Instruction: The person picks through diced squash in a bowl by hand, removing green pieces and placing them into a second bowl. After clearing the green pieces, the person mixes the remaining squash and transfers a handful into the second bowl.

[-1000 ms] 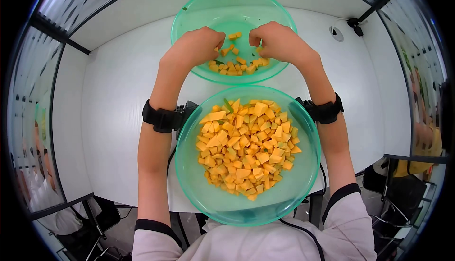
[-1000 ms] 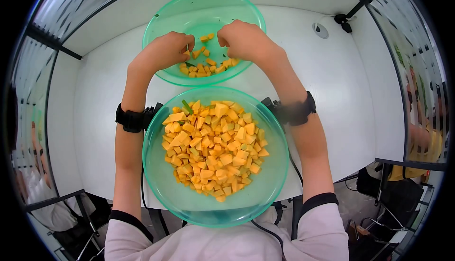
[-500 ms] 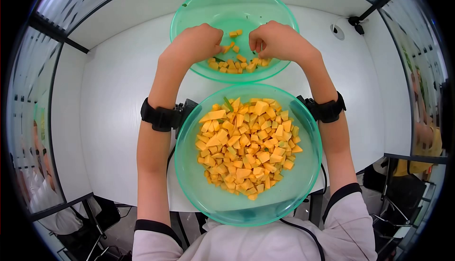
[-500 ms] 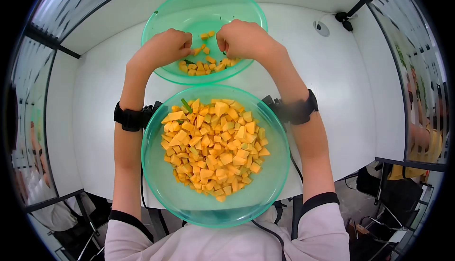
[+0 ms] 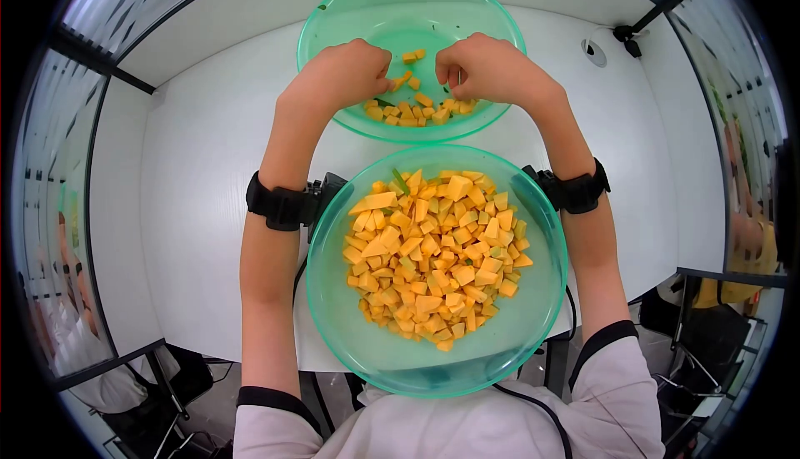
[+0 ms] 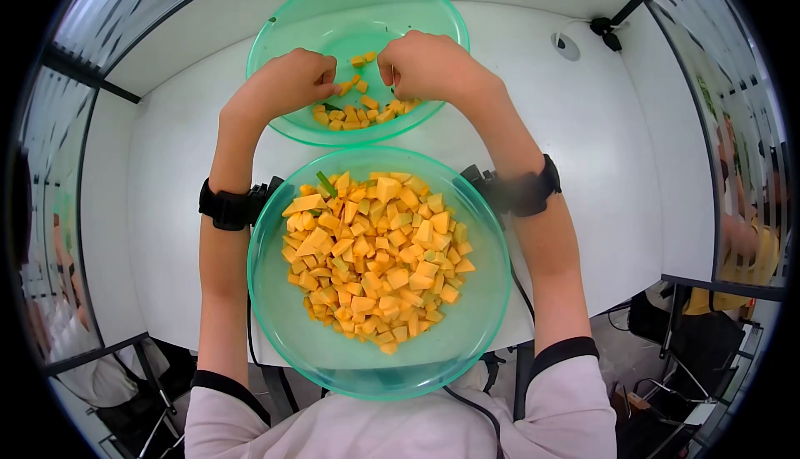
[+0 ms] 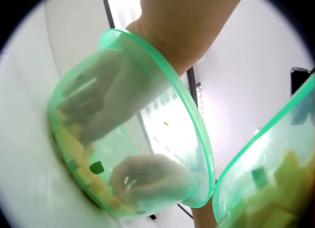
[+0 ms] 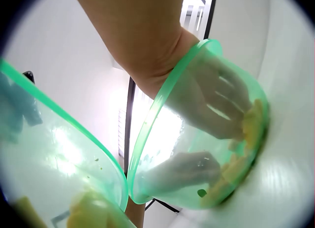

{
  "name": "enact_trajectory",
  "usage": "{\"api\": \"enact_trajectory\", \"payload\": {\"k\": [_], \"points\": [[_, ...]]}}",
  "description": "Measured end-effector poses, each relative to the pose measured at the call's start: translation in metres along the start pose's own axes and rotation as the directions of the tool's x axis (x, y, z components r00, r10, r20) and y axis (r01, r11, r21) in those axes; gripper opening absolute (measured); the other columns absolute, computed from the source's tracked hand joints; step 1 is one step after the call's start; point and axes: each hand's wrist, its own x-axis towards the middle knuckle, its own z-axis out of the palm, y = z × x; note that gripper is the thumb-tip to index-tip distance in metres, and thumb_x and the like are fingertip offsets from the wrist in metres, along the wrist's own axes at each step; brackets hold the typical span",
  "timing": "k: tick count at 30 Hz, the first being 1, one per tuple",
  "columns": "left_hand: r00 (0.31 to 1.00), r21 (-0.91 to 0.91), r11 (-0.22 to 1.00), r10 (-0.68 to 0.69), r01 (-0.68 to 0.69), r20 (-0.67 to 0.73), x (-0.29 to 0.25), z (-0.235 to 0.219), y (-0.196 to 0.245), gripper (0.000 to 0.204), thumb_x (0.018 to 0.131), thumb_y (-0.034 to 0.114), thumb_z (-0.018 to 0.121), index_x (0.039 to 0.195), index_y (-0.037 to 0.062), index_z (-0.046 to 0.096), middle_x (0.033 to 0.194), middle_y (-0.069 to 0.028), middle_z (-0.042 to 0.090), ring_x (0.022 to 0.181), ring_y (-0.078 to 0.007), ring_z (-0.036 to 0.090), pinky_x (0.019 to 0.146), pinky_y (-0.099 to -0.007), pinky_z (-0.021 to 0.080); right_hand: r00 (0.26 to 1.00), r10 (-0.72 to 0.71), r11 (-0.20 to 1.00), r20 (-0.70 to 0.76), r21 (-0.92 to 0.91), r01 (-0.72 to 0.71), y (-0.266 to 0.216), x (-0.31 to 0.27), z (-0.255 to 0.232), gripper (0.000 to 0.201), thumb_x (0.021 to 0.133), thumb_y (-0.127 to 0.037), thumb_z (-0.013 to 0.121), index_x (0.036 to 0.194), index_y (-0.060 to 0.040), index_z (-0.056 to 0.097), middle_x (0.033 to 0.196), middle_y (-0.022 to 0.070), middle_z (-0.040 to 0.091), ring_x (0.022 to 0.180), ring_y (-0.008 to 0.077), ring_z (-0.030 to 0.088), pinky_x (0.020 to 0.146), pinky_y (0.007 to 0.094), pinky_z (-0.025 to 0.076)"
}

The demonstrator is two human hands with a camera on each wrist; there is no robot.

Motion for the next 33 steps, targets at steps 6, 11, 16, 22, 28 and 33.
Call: {"api": "enact_trajectory", "payload": {"k": [6, 11, 16, 22, 28, 33], "points": [[1.0, -0.022, 1.0, -0.005, 0.005, -0.004, -0.001, 0.0, 0.0, 0.024, 0.084, 0.028, 0.067, 0.082, 0.0055, 0.062, 0.074, -0.0099, 0.063, 0.067, -0.0274, 0.06, 0.062, -0.038, 0.048, 0.999, 0.029, 0.999, 0.014, -0.028, -0.028, 0.0, 0.0, 0.0, 0.013, 0.068, -0.007, 0.066, 0.081, -0.0048, 0.064, 0.076, 0.0055, 0.067, 0.072, 0.0199, 0.064, 0.064, 0.0315, 0.05], [1.0, -0.029, 1.0, 0.006, -0.006, -0.004, -0.002, -0.001, 0.001, 0.021, 0.084, 0.026, 0.066, 0.081, 0.0055, 0.06, 0.073, -0.0098, 0.062, 0.066, -0.0267, 0.059, 0.061, -0.0376, 0.048, 0.997, 0.065, 0.997, 0.032, -0.05, -0.063, -0.002, 0.0, -0.001, 0.01, 0.068, -0.005, 0.065, 0.078, -0.0042, 0.063, 0.076, 0.0065, 0.066, 0.073, 0.0204, 0.064, 0.064, 0.0314, 0.051], [0.999, -0.051, 0.998, 0.039, -0.04, -0.026, -0.001, 0.002, -0.001, 0.019, 0.084, 0.021, 0.065, 0.08, 0.0035, 0.058, 0.069, -0.009, 0.06, 0.062, -0.0255, 0.054, 0.058, -0.0372, 0.043, 0.999, 0.041, 0.999, 0.011, -0.017, -0.041, 0.0, 0.0, 0.001, 0.009, 0.068, -0.003, 0.063, 0.077, -0.0035, 0.062, 0.074, 0.0071, 0.066, 0.072, 0.0204, 0.064, 0.064, 0.0308, 0.051], [0.999, -0.032, 0.999, 0.028, -0.028, -0.02, 0.0, 0.001, -0.002, 0.019, 0.084, 0.023, 0.066, 0.081, 0.0048, 0.06, 0.073, -0.0103, 0.062, 0.066, -0.027, 0.06, 0.061, -0.0381, 0.048, 0.999, 0.032, 0.999, 0.007, 0.017, -0.032, 0.0, 0.0, 0.001, 0.008, 0.069, -0.002, 0.063, 0.077, -0.0032, 0.062, 0.073, 0.0077, 0.066, 0.071, 0.0206, 0.064, 0.064, 0.031, 0.051], [0.999, -0.02, 0.999, 0.042, -0.042, -0.02, 0.001, 0.003, -0.004, 0.018, 0.084, 0.021, 0.065, 0.082, 0.0046, 0.06, 0.073, -0.0102, 0.062, 0.066, -0.0273, 0.059, 0.061, -0.0383, 0.047, 1.0, 0.006, 1.0, -0.025, 0.022, -0.006, 0.001, 0.001, 0.001, 0.009, 0.07, -0.003, 0.063, 0.079, -0.003, 0.061, 0.073, 0.008, 0.065, 0.07, 0.0211, 0.063, 0.063, 0.032, 0.05], [0.999, -0.02, 0.999, 0.035, -0.035, -0.026, -0.001, 0.002, -0.002, 0.017, 0.084, 0.021, 0.065, 0.084, 0.0051, 0.06, 0.074, -0.0104, 0.062, 0.068, -0.0281, 0.06, 0.062, -0.0389, 0.047, 0.977, -0.149, 0.972, -0.153, 0.159, 0.173, 0.012, 0.003, -0.001, 0.008, 0.076, -0.002, 0.062, 0.082, -0.0029, 0.059, 0.076, 0.0069, 0.064, 0.071, 0.0185, 0.062, 0.065, 0.0309, 0.049]]}}
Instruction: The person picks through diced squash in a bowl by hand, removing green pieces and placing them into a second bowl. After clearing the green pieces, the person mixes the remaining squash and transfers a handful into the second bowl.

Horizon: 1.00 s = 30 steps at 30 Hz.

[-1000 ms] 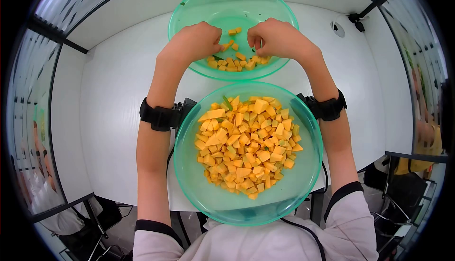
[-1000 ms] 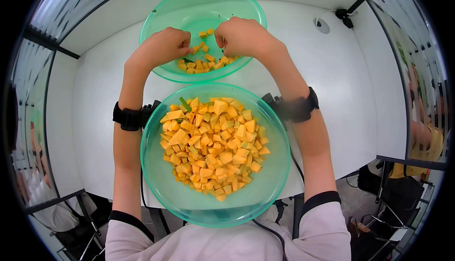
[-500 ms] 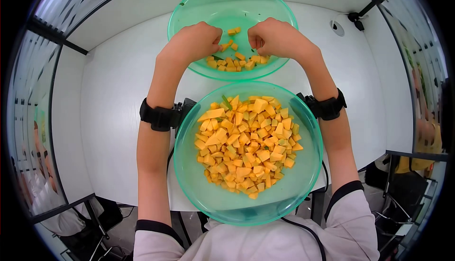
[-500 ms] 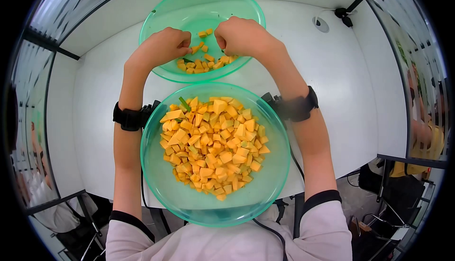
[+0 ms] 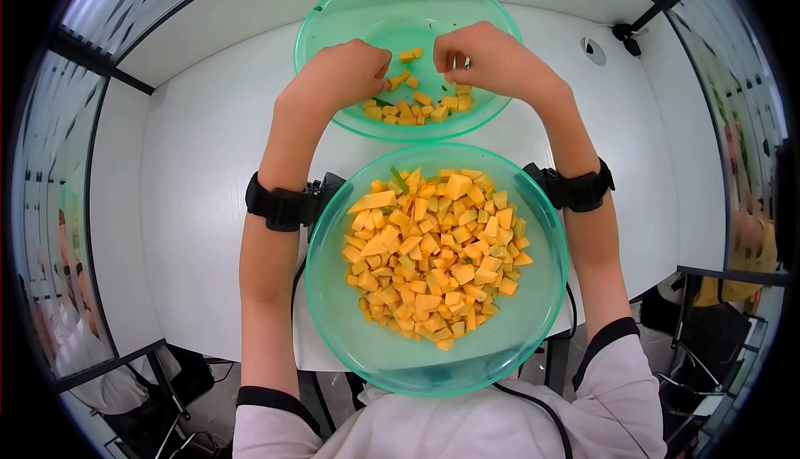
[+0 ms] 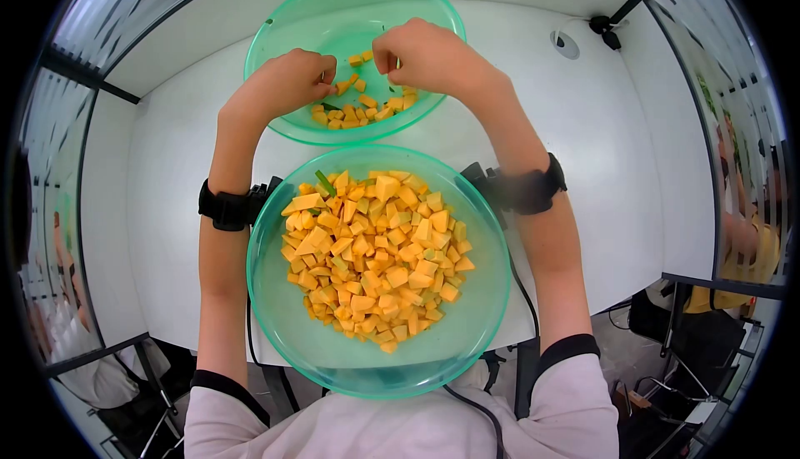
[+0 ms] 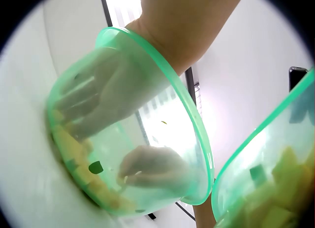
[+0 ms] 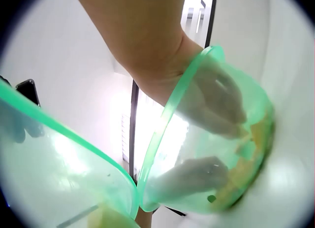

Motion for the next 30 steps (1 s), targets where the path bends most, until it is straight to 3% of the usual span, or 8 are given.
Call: {"api": "enact_trajectory", "payload": {"k": [4, 7, 11, 13, 16, 19, 25, 30], "points": [[1.0, 0.011, 1.0, -0.001, 0.001, 0.001, -0.002, -0.001, 0.001, 0.016, 0.084, 0.02, 0.065, 0.085, 0.0053, 0.06, 0.076, -0.011, 0.063, 0.07, -0.0289, 0.06, 0.063, -0.0395, 0.048, 0.992, -0.11, 0.986, -0.056, 0.119, 0.116, -0.012, -0.006, -0.02, 0.009, 0.078, -0.002, 0.064, 0.087, -0.0034, 0.06, 0.079, 0.0036, 0.064, 0.075, 0.0149, 0.061, 0.07, 0.0298, 0.05], [1.0, 0.0, 1.0, -0.013, 0.013, 0.011, -0.002, -0.001, 0.002, 0.017, 0.084, 0.02, 0.065, 0.083, 0.0044, 0.059, 0.076, -0.0118, 0.062, 0.069, -0.0298, 0.06, 0.063, -0.0396, 0.048, 0.959, -0.283, 0.88, 0.014, 0.402, 0.253, -0.027, -0.014, -0.04, 0.009, 0.081, -0.005, 0.065, 0.089, -0.0024, 0.063, 0.085, 0.0034, 0.066, 0.078, 0.0136, 0.062, 0.076, 0.0279, 0.051], [1.0, -0.009, 1.0, -0.001, 0.001, 0.01, -0.001, -0.001, 0.0, 0.017, 0.083, 0.019, 0.065, 0.083, 0.0036, 0.057, 0.072, -0.0119, 0.061, 0.067, -0.0288, 0.057, 0.061, -0.0393, 0.045, 0.803, -0.535, 0.745, 0.261, 0.594, 0.303, -0.04, -0.023, -0.056, 0.012, 0.08, -0.004, 0.07, 0.09, -0.0006, 0.064, 0.087, 0.004, 0.066, 0.08, 0.014, 0.063, 0.077, 0.0283, 0.052], [1.0, 0.003, 1.0, -0.003, 0.003, 0.005, -0.001, -0.002, 0.001, 0.017, 0.083, 0.019, 0.065, 0.081, 0.0039, 0.058, 0.076, -0.0121, 0.062, 0.069, -0.0299, 0.06, 0.063, -0.0396, 0.048, 0.702, -0.574, 0.722, 0.422, 0.665, 0.19, -0.045, -0.025, -0.056, 0.013, 0.081, -0.006, 0.07, 0.092, -0.0004, 0.065, 0.088, 0.0045, 0.067, 0.08, 0.015, 0.064, 0.075, 0.0286, 0.053], [1.0, 0.001, 1.0, 0.004, -0.004, 0.004, -0.001, -0.002, 0.001, 0.017, 0.083, 0.019, 0.065, 0.081, 0.0037, 0.058, 0.077, -0.0121, 0.063, 0.071, -0.03, 0.061, 0.064, -0.0398, 0.049, 0.664, -0.578, 0.709, 0.475, 0.694, 0.122, -0.046, -0.029, -0.055, 0.012, 0.082, -0.005, 0.066, 0.094, -0.0006, 0.065, 0.087, 0.0047, 0.068, 0.08, 0.013, 0.065, 0.077, 0.0266, 0.052], [1.0, -0.003, 1.0, 0.005, -0.005, 0.004, -0.001, -0.001, 0.0, 0.017, 0.083, 0.019, 0.065, 0.083, 0.0038, 0.059, 0.077, -0.0121, 0.063, 0.072, -0.0301, 0.061, 0.065, -0.0399, 0.049, 0.728, -0.537, 0.774, 0.426, 0.592, 0.224, -0.041, -0.026, -0.051, 0.016, 0.084, -0.011, 0.069, 0.097, -0.0013, 0.064, 0.088, 0.0045, 0.068, 0.08, 0.0156, 0.065, 0.075, 0.0286, 0.053], [1.0, 0.002, 1.0, -0.011, 0.011, 0.022, -0.002, -0.003, 0.003, 0.017, 0.083, 0.02, 0.065, 0.085, 0.0043, 0.06, 0.078, -0.0119, 0.064, 0.072, -0.03, 0.062, 0.065, -0.04, 0.049, 0.952, -0.263, 0.827, 0.159, 0.545, 0.138, -0.023, -0.008, -0.028, 0.013, 0.088, -0.011, 0.063, 0.096, -0.0018, 0.062, 0.084, 0.0043, 0.066, 0.079, 0.0138, 0.063, 0.075, 0.0279, 0.051], [1.0, 0.03, 1.0, 0.0, 0.0, 0.02, -0.001, -0.003, 0.002, 0.017, 0.084, 0.021, 0.065, 0.087, 0.0049, 0.061, 0.078, -0.0117, 0.064, 0.072, -0.0301, 0.062, 0.065, -0.04, 0.05, 0.99, -0.113, 0.989, 0.082, 0.1, 0.105, -0.002, 0.002, 0.004, 0.01, 0.082, -0.004, 0.061, 0.092, -0.0024, 0.06, 0.08, 0.0065, 0.064, 0.075, 0.0178, 0.061, 0.07, 0.0304, 0.05]]}}
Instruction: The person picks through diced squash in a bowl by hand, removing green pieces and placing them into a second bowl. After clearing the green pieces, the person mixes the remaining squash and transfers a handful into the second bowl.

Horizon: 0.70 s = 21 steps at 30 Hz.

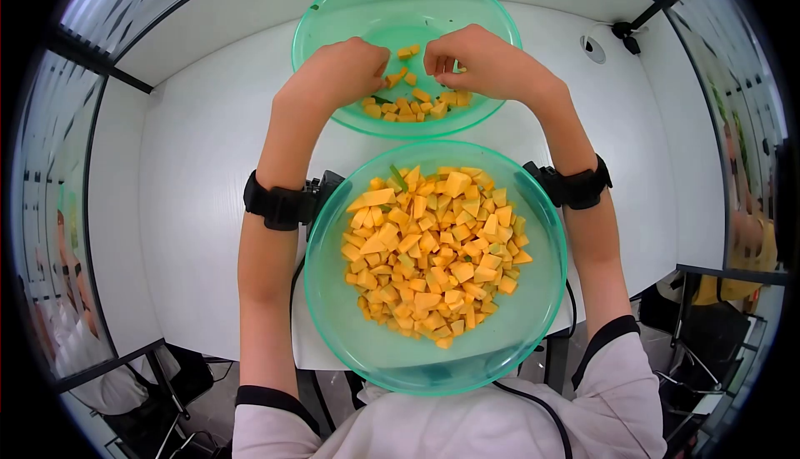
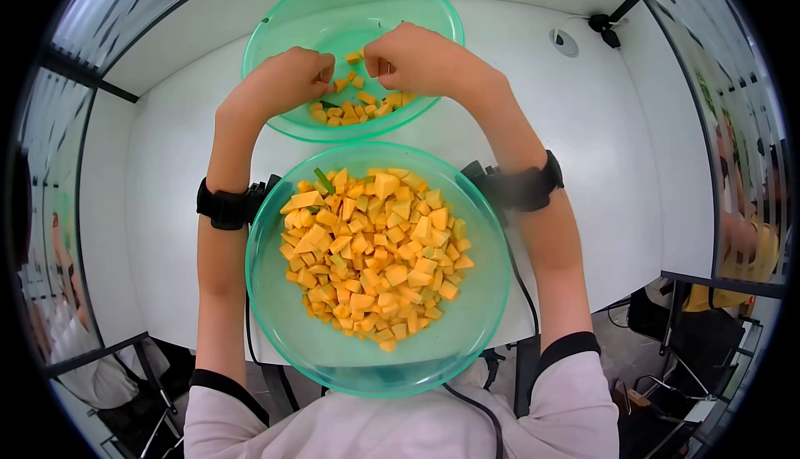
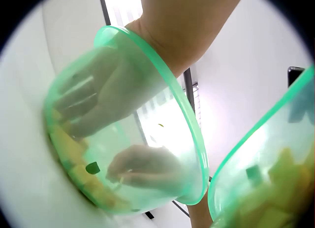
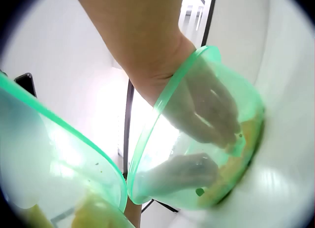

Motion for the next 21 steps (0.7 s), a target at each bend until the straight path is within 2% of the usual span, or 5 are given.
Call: {"api": "enact_trajectory", "payload": {"k": [5, 10, 16, 19, 21], "points": [[0.999, -0.02, 0.999, 0.024, -0.024, -0.023, -0.001, 0.003, -0.002, 0.015, 0.084, 0.018, 0.064, 0.085, 0.0035, 0.059, 0.073, -0.0118, 0.061, 0.066, -0.0286, 0.057, 0.061, -0.0391, 0.045, 0.999, 0.028, 0.995, -0.044, -0.09, -0.032, 0.0, 0.0, 0.002, 0.012, 0.079, -0.003, 0.061, 0.091, -0.0022, 0.06, 0.084, 0.0077, 0.064, 0.083, 0.0217, 0.061, 0.073, 0.0339, 0.05], [0.999, -0.077, 0.996, 0.042, -0.044, -0.024, -0.001, 0.001, -0.001, 0.014, 0.084, 0.016, 0.063, 0.084, 0.0029, 0.058, 0.074, -0.0111, 0.061, 0.065, -0.0271, 0.056, 0.06, -0.0384, 0.044, 0.988, 0.155, 0.975, -0.027, -0.156, -0.157, -0.001, 0.001, 0.004, 0.016, 0.076, 0.0, 0.058, 0.091, -0.0014, 0.061, 0.087, 0.0102, 0.065, 0.086, 0.0253, 0.061, 0.076, 0.0361, 0.05], [0.952, -0.323, 0.896, 0.279, -0.306, -0.128, 0.002, -0.011, -0.006, 0.015, 0.087, 0.016, 0.064, 0.088, 0.0019, 0.06, 0.078, -0.0077, 0.063, 0.072, -0.0205, 0.058, 0.071, -0.0321, 0.048, 0.988, 0.085, 0.979, -0.127, -0.174, -0.106, 0.008, -0.001, 0.009, 0.015, 0.073, -0.003, 0.059, 0.087, -0.0001, 0.063, 0.079, 0.0148, 0.063, 0.075, 0.0288, 0.061, 0.066, 0.0378, 0.049], [0.941, -0.419, 0.844, 0.323, -0.335, -0.103, -0.007, -0.025, 0.001, 0.015, 0.087, 0.016, 0.064, 0.089, 0.0019, 0.062, 0.081, -0.0054, 0.065, 0.077, -0.0174, 0.06, 0.076, -0.0306, 0.048, 0.986, 0.094, 0.98, -0.138, -0.161, -0.116, 0.006, 0.0, 0.008, 0.014, 0.074, -0.004, 0.058, 0.086, -0.0003, 0.064, 0.078, 0.0151, 0.063, 0.072, 0.0293, 0.061, 0.064, 0.038, 0.049], [0.89, -0.519, 0.754, 0.454, -0.403, -0.03, -0.017, -0.038, 0.008, 0.015, 0.085, 0.016, 0.067, 0.088, 0.0023, 0.063, 0.082, -0.0043, 0.065, 0.077, -0.0166, 0.06, 0.076, -0.0301, 0.048, 0.986, 0.103, 0.978, -0.13, -0.168, -0.124, 0.005, -0.001, 0.007, 0.013, 0.075, -0.005, 0.058, 0.086, -0.0004, 0.064, 0.076, 0.015, 0.063, 0.071, 0.0291, 0.061, 0.064, 0.038, 0.049]]}}
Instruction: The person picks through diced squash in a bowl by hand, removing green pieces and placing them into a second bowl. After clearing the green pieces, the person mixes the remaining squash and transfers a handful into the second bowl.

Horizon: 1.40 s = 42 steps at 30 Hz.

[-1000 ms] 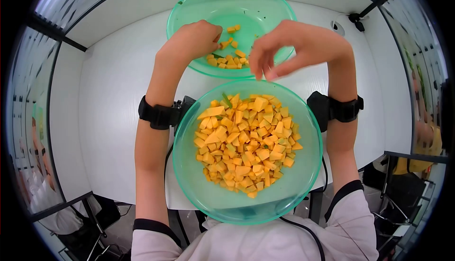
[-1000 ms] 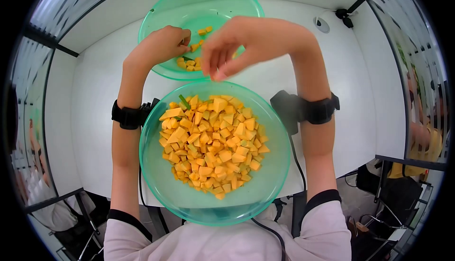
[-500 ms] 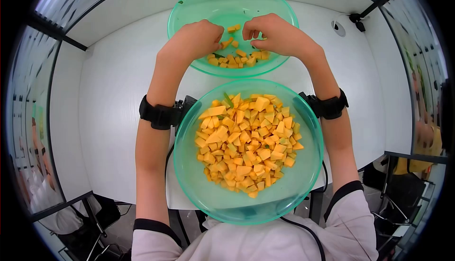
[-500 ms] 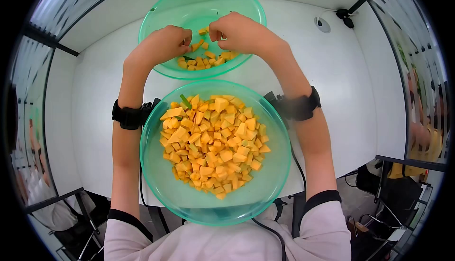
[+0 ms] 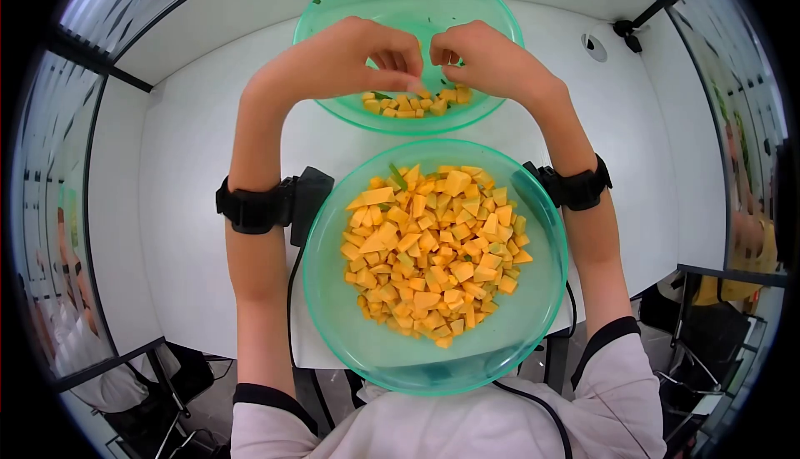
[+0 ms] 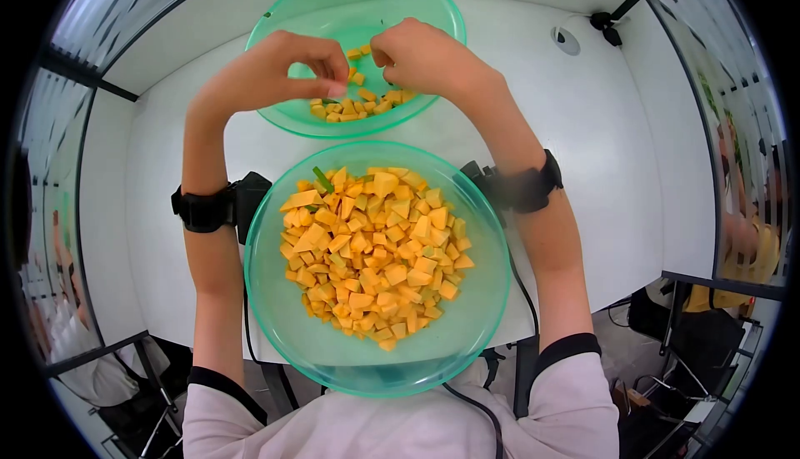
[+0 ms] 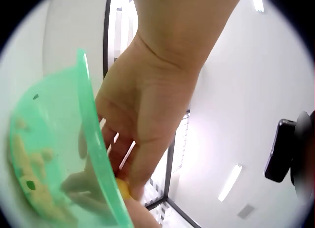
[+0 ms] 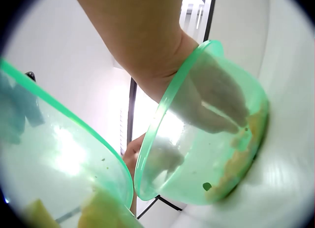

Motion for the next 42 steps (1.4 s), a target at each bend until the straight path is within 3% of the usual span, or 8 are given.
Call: {"api": "enact_trajectory", "payload": {"k": [6, 9, 14, 15, 18, 22, 34, 42], "points": [[0.928, -0.301, 0.939, 0.254, -0.168, 0.272, -0.001, -0.001, 0.014, 0.026, 0.079, 0.024, 0.076, 0.088, 0.0025, 0.065, 0.083, -0.0029, 0.066, 0.078, -0.0154, 0.06, 0.074, -0.03, 0.048, 0.994, 0.056, 0.998, 0.091, -0.016, -0.055, -0.003, -0.001, -0.003, 0.014, 0.075, -0.006, 0.061, 0.087, 0.0013, 0.061, 0.076, 0.0122, 0.063, 0.07, 0.026, 0.058, 0.064, 0.0342, 0.047], [0.985, -0.125, 0.981, 0.159, -0.15, 0.073, 0.006, 0.005, 0.007, 0.022, 0.083, 0.023, 0.071, 0.091, 0.0042, 0.064, 0.087, -0.0038, 0.065, 0.079, -0.0165, 0.06, 0.074, -0.031, 0.048, 0.994, 0.073, 0.997, 0.08, 0.0, -0.073, -0.004, -0.001, -0.004, 0.014, 0.075, -0.009, 0.062, 0.085, -0.0005, 0.064, 0.079, 0.0147, 0.066, 0.076, 0.0297, 0.063, 0.069, 0.0375, 0.051], [0.961, 0.424, 0.887, -0.072, 0.184, -0.267, 0.013, 0.025, -0.026, 0.025, 0.089, 0.019, 0.063, 0.113, 0.0117, 0.059, 0.115, -0.0029, 0.061, 0.094, -0.0229, 0.06, 0.08, -0.0348, 0.049, 0.998, 0.043, 0.999, 0.035, -0.028, -0.042, -0.002, -0.001, -0.001, 0.014, 0.075, -0.008, 0.061, 0.086, -0.0007, 0.064, 0.08, 0.0155, 0.065, 0.077, 0.0301, 0.063, 0.07, 0.0382, 0.052], [0.962, 0.425, 0.869, -0.178, 0.252, -0.207, 0.015, 0.026, -0.028, 0.038, 0.09, 0.017, 0.06, 0.127, 0.0174, 0.051, 0.131, -0.0036, 0.052, 0.107, -0.0275, 0.056, 0.087, -0.0368, 0.049, 0.998, 0.053, 0.998, 0.036, -0.047, -0.051, -0.003, -0.002, -0.002, 0.014, 0.075, -0.008, 0.062, 0.087, -0.0012, 0.064, 0.084, 0.0152, 0.064, 0.078, 0.0304, 0.063, 0.07, 0.0382, 0.052], [0.96, 0.491, 0.845, -0.089, 0.214, -0.265, 0.013, 0.035, -0.036, 0.044, 0.09, 0.014, 0.059, 0.132, 0.0204, 0.049, 0.136, -0.0052, 0.048, 0.113, -0.0286, 0.054, 0.093, -0.0372, 0.048, 0.996, 0.009, 0.959, -0.084, -0.281, -0.032, -0.007, -0.005, -0.001, 0.016, 0.074, -0.009, 0.064, 0.088, -0.0021, 0.064, 0.088, 0.015, 0.064, 0.08, 0.0305, 0.064, 0.072, 0.0376, 0.053], [0.97, 0.508, 0.828, -0.178, 0.238, -0.165, 0.012, 0.037, -0.037, 0.048, 0.089, 0.007, 0.055, 0.134, 0.0209, 0.048, 0.141, -0.006, 0.045, 0.118, -0.0289, 0.052, 0.095, -0.0388, 0.048, 0.985, 0.172, 0.904, -0.011, -0.395, -0.162, -0.016, -0.006, -0.002, 0.02, 0.073, -0.01, 0.068, 0.091, -0.0036, 0.066, 0.09, 0.0157, 0.064, 0.083, 0.0303, 0.066, 0.07, 0.0379, 0.054], [0.965, 0.434, 0.868, -0.168, 0.242, -0.203, 0.013, 0.031, -0.033, 0.015, 0.087, 0.012, 0.056, 0.099, 0.0062, 0.061, 0.094, -0.011, 0.06, 0.083, -0.03, 0.061, 0.073, -0.0401, 0.05, 0.944, 0.274, 0.943, 0.184, -0.244, -0.226, -0.021, -0.001, -0.007, 0.014, 0.074, -0.002, 0.063, 0.087, -0.0072, 0.067, 0.085, 0.0103, 0.067, 0.081, 0.027, 0.066, 0.071, 0.0357, 0.054], [0.962, 0.386, 0.885, -0.199, 0.259, -0.189, 0.016, 0.027, -0.026, 0.013, 0.088, 0.015, 0.057, 0.088, 0.0031, 0.051, 0.079, -0.0128, 0.06, 0.074, -0.0314, 0.059, 0.064, -0.0406, 0.046, 0.948, 0.274, 0.939, 0.161, -0.259, -0.227, -0.02, -0.001, -0.006, 0.012, 0.071, -0.002, 0.061, 0.082, -0.0042, 0.067, 0.077, 0.0087, 0.065, 0.075, 0.0238, 0.063, 0.066, 0.0343, 0.052]]}}
